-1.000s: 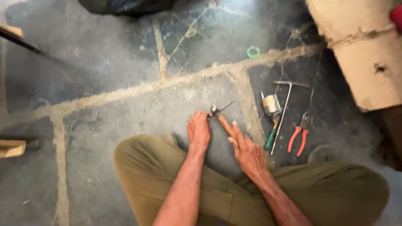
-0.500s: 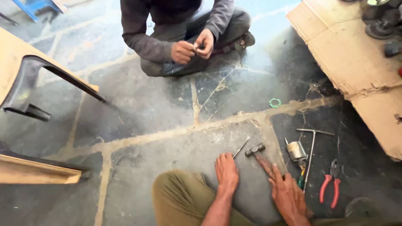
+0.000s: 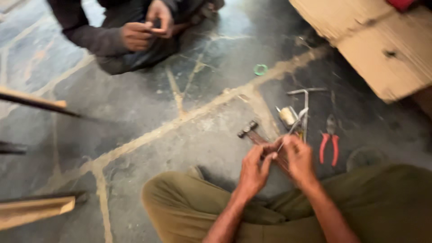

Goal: The person sits on the floor and uses a hammer and a metal rod to repeatedly strike a small cylindrical metal component. They adjust the component's position between strikes and occasionally inspect it. Another person is visible nearby but not directly involved in the task.

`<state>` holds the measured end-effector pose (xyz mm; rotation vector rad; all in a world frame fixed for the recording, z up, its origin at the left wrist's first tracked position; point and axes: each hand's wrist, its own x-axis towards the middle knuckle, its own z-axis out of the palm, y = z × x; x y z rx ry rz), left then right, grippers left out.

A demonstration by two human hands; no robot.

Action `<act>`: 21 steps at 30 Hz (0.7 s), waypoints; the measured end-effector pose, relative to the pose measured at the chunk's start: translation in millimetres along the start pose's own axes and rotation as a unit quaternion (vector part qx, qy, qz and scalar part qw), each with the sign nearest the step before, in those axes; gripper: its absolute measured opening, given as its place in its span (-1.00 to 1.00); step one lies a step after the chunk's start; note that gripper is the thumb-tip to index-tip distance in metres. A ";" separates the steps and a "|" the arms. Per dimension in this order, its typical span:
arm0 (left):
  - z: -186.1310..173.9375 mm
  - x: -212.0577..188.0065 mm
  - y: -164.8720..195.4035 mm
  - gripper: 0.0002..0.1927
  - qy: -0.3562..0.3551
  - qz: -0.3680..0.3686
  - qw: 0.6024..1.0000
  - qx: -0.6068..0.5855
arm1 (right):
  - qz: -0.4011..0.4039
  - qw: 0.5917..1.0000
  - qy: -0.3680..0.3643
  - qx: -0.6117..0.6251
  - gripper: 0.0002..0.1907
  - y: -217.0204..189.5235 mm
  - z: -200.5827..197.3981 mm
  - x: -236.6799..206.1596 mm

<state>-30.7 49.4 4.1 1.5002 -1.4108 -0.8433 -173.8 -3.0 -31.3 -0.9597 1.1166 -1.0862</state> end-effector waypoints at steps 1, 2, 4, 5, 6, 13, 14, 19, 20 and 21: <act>3.5 9.9 1.7 -0.71 -0.013 0.027 0.999 0.026 | -0.054 0.997 0.042 -0.029 -0.68 -12.8 -14.8 2.9; 6.7 22.6 1.3 -0.66 -0.023 0.057 0.997 0.053 | -0.110 0.989 0.082 -0.059 -0.69 -26.3 -32.7 5.2; 14.3 48.7 -2.8 -0.48 -0.065 0.120 0.978 0.160 | -0.116 0.980 0.123 -0.107 -0.68 -51.5 -71.9 7.0; 19.4 63.8 -6.4 -0.35 -0.096 0.150 0.955 0.237 | -0.111 0.965 0.150 -0.183 -0.70 -58.9 -86.6 4.5; 25.2 81.6 -11.3 -0.20 -0.136 0.203 0.923 0.298 | -0.105 0.944 0.176 -0.258 -0.71 -65.1 -101.9 2.2; 80.0 169.0 -35.1 -0.62 -0.296 0.332 0.729 0.520 | -0.158 0.906 0.237 -0.313 -0.79 -52.0 -123.8 21.3; 80.9 173.3 -34.5 -0.63 -0.320 0.320 0.730 0.513 | -0.136 0.922 0.237 -0.273 -0.79 -49.9 -121.7 24.4; 44.0 155.9 -20.1 -0.39 -0.262 0.235 0.824 0.444 | -0.118 0.956 0.218 -0.155 -0.85 -54.1 -114.2 23.8; 26.6 142.9 -15.3 -0.44 -0.212 0.233 0.857 0.407 | -0.090 0.972 0.202 -0.084 -0.87 -56.1 -110.7 22.3; 15.3 129.8 -11.1 -0.48 -0.166 0.234 0.885 0.366 | -0.089 0.975 0.189 -0.077 -0.87 -57.9 -106.8 20.8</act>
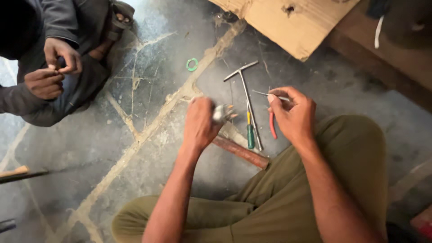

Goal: The person sits on the floor and uses a hammer and a metal rod to repeatedly strike a small cylindrical metal component. They adjust the component's position between strikes and occasionally inspect it. Another person is visible nearby but not directly involved in the task.

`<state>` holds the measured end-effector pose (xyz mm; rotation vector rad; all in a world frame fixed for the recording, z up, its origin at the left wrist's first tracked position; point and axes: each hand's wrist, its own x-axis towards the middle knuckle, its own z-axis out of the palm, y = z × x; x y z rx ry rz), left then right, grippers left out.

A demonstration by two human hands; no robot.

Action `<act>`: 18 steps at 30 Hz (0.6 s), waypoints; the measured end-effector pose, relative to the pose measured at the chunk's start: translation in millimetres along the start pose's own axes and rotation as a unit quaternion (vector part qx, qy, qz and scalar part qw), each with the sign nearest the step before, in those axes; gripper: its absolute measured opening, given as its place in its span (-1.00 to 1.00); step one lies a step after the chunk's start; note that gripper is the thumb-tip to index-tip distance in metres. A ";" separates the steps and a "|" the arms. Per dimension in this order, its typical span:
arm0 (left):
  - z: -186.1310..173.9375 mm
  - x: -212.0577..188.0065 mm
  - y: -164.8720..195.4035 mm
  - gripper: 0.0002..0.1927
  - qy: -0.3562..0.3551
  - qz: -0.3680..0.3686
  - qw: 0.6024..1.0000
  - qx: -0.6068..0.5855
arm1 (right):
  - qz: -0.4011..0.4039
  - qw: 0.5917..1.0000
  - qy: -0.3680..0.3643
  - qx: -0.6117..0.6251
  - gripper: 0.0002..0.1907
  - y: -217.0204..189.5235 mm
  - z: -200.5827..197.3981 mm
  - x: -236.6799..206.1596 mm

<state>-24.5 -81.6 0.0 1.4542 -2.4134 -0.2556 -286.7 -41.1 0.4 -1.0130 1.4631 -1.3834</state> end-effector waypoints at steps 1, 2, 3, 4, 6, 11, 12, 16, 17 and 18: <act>-7.2 -18.2 5.4 -0.46 -0.001 -0.041 0.999 -0.018 | 0.002 1.000 -0.009 0.008 -0.87 -2.6 3.4 -3.0; -16.0 -41.0 9.9 -0.45 0.001 -0.085 0.996 -0.034 | 0.001 1.000 -0.023 0.016 -0.87 -5.2 8.4 -6.0; -24.0 -61.9 11.3 -0.43 0.010 -0.138 0.989 -0.047 | -0.021 0.999 -0.032 0.030 -0.86 -7.6 13.9 -9.9; -28.3 -81.3 11.6 -0.38 0.008 -0.144 0.987 -0.065 | -0.043 0.997 -0.053 0.046 -0.86 -9.8 21.4 -14.9; -27.5 -117.2 14.5 -0.28 0.005 -0.158 0.982 -0.103 | -0.082 0.991 -0.096 0.038 -0.86 -14.2 38.0 -27.3; 0.7 -151.6 5.4 -0.31 -0.030 -0.205 0.974 -0.089 | -0.155 0.967 -0.175 -0.098 -0.87 -22.9 73.6 -69.0; 6.8 -149.9 2.9 -0.34 -0.029 -0.210 0.974 -0.084 | -0.153 0.963 -0.193 -0.113 -0.86 -23.6 80.5 -75.4; 23.5 -135.4 1.8 -0.25 0.041 -0.162 0.981 -0.099 | -0.189 0.935 -0.243 -0.174 -0.85 -21.5 93.9 -88.0; 25.4 -133.5 3.9 -0.24 0.033 -0.158 0.982 -0.101 | -0.198 0.928 -0.249 -0.193 -0.84 -19.8 94.0 -88.8; 25.9 -132.8 5.9 -0.23 0.027 -0.155 0.982 -0.102 | -0.200 0.926 -0.248 -0.201 -0.84 -17.8 93.2 -88.5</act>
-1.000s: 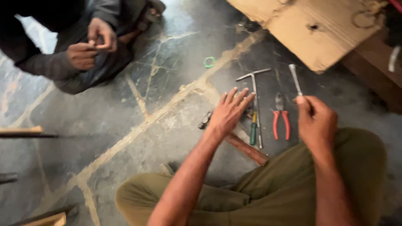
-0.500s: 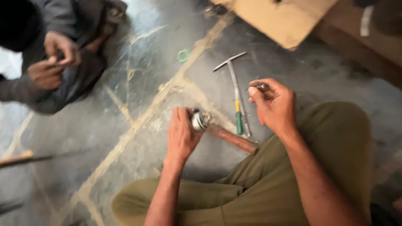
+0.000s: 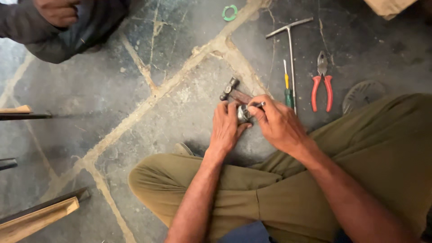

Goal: The person sits on the floor and uses a hammer and a metal rod to repeatedly strike a small cylindrical metal component. They adjust the component's position between strikes and occasionally inspect it. Another person is visible nearby but not directly involved in the task.

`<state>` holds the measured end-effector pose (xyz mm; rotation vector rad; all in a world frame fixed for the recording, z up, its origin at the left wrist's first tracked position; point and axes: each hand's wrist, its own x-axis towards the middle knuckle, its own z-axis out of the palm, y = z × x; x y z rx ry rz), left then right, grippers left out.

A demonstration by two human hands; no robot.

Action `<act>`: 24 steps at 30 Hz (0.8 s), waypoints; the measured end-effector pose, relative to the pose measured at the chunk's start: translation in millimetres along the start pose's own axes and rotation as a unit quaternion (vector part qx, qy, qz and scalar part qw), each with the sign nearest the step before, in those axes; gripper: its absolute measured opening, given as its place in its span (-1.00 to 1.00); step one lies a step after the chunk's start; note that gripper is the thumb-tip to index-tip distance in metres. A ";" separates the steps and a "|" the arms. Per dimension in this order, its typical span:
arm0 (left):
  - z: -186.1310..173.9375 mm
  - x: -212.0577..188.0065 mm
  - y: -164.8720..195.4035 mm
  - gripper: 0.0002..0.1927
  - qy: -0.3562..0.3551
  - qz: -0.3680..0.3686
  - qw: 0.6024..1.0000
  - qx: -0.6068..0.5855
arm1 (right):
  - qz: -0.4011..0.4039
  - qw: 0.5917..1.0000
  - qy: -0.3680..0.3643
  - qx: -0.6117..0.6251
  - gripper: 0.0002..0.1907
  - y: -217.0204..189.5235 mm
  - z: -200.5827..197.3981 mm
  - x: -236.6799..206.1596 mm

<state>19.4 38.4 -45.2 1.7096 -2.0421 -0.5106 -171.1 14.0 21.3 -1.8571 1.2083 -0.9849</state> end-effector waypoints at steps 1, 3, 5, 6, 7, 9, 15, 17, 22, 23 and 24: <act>0.1 -1.0 1.7 -0.22 -0.010 0.012 1.000 -0.003 | -0.004 1.000 -0.001 -0.008 -0.84 2.6 -0.4 -1.1; -1.1 -3.3 4.0 -0.21 -0.028 0.043 0.999 -0.007 | -0.017 1.000 0.003 -0.019 -0.85 8.9 -1.3 -1.3; -1.8 -5.4 5.6 -0.23 -0.044 0.025 0.999 -0.008 | -0.021 1.000 0.000 -0.023 -0.87 13.6 -1.6 -1.5; -2.3 -6.7 6.3 -0.24 -0.052 0.012 0.999 -0.009 | -0.015 1.000 -0.010 -0.023 -0.87 15.1 -1.2 -1.2; -2.5 -7.5 6.6 -0.23 -0.058 0.006 0.998 -0.006 | -0.013 0.999 -0.020 -0.022 -0.86 16.0 -0.6 -0.9; -2.5 -6.8 6.3 -0.23 -0.060 0.000 0.998 0.004 | -0.028 0.998 -0.035 -0.033 -0.86 16.2 1.0 0.2; -1.2 -5.0 6.8 -0.20 -0.043 -0.006 0.999 -0.001 | -0.022 0.996 -0.071 -0.042 -0.85 12.0 2.8 -0.3; -1.8 -4.1 8.8 -0.20 -0.045 -0.009 0.999 0.007 | -0.008 0.997 -0.070 -0.038 -0.85 11.2 2.5 -0.7; -12.2 -1.9 19.8 -0.24 -0.038 -0.007 0.999 -0.024 | -0.052 0.996 -0.067 -0.034 -0.86 11.1 2.1 1.6; -16.0 -2.9 22.5 -0.29 -0.025 0.007 0.999 -0.045 | -0.075 0.995 -0.063 -0.035 -0.86 10.9 2.4 2.3; -19.7 -3.3 25.0 -0.33 -0.013 0.021 0.998 -0.065 | -0.078 0.994 -0.065 -0.033 -0.87 10.9 1.9 3.0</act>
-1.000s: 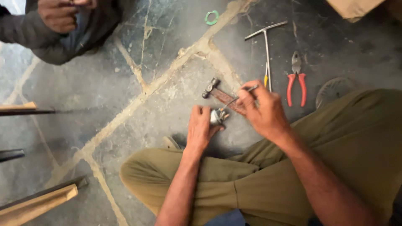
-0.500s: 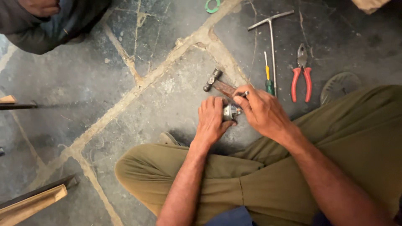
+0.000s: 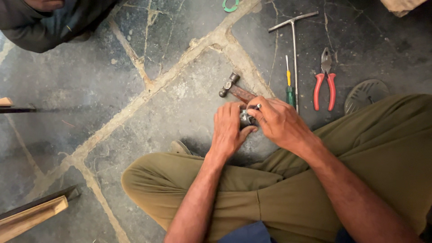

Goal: The person sits on the floor and uses a hammer and a metal rod to repeatedly strike a small cylindrical metal component. They adjust the component's position between strikes and occasionally inspect it. Another person is visible nearby but not directly involved in the task.

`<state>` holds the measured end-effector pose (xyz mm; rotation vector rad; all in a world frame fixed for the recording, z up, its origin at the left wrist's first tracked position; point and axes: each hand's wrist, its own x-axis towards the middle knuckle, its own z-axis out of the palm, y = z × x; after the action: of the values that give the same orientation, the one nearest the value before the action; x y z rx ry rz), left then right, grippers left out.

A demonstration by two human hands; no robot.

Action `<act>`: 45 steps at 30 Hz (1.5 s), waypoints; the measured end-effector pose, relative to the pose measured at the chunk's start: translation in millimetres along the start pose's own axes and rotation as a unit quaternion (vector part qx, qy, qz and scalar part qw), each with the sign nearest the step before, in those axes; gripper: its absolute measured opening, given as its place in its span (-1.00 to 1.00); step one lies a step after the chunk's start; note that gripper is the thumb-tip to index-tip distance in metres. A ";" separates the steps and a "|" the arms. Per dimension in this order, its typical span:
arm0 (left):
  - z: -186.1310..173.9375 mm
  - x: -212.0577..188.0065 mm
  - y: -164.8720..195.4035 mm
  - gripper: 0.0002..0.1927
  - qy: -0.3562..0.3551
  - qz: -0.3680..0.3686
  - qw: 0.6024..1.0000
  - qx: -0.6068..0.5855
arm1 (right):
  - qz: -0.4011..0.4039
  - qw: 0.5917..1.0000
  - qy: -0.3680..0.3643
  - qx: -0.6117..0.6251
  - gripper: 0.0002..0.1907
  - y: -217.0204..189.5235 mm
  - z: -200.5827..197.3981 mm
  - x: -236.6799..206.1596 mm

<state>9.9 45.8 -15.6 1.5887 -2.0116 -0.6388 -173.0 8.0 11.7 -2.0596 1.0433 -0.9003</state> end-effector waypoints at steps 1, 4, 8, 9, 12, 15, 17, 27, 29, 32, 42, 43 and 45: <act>-2.7 -0.9 2.9 -0.42 0.012 0.010 0.999 -0.030 | -0.003 1.000 -0.001 0.001 -0.88 -0.2 0.0 0.6; -5.2 -4.5 9.5 -0.65 0.038 0.029 0.995 -0.085 | 0.004 1.000 -0.007 0.014 -0.89 -1.2 0.2 1.7; 3.5 -6.5 9.1 -0.80 0.052 0.006 0.994 -0.091 | 0.017 0.999 -0.020 0.019 -0.89 -0.5 0.2 2.4; 6.2 -6.8 7.7 -0.82 0.054 -0.002 0.993 -0.100 | 0.015 1.000 -0.020 0.019 -0.88 0.4 0.1 2.5; 13.1 -5.1 2.2 -0.80 0.086 0.004 0.983 -0.163 | 0.041 0.999 -0.030 0.012 -0.74 7.0 -2.7 2.4; 16.2 -4.9 -2.2 -0.93 0.044 -0.136 0.964 -0.226 | 0.101 0.991 -0.076 -0.035 -0.47 16.9 -3.4 0.4; 16.9 -5.8 -4.6 -0.89 0.068 -0.061 0.973 -0.212 | 0.098 0.985 -0.105 -0.100 -0.43 23.4 1.4 -1.0; 22.8 -6.4 -15.1 -0.91 0.063 -0.029 0.980 -0.187 | 0.171 0.957 -0.196 -0.131 -0.26 46.1 15.2 -6.9; 23.6 -7.4 -16.0 -0.89 0.084 0.002 0.980 -0.180 | 0.170 0.948 -0.214 -0.160 -0.16 47.1 18.4 -9.3; 23.5 -8.0 -18.3 -0.87 0.081 0.028 0.980 -0.180 | 0.152 0.952 -0.184 -0.191 -0.13 49.9 23.0 -12.2; 18.4 -7.1 -25.7 -0.79 0.045 0.065 0.977 -0.198 | 0.386 0.919 -0.023 0.083 -0.59 -1.9 -42.5 -17.0; 18.0 -7.7 -25.7 -0.80 0.036 0.067 0.978 -0.193 | 0.385 0.916 -0.001 0.116 -0.61 -17.5 -55.5 -25.3; 17.2 -9.2 -24.8 -0.82 0.017 0.062 0.980 -0.188 | 0.328 0.943 0.043 0.043 -0.58 -49.4 -79.1 -47.8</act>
<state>19.2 50.5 -45.3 1.2325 -1.8167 -0.8759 -237.7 53.1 80.8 -1.4467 1.5730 -0.6670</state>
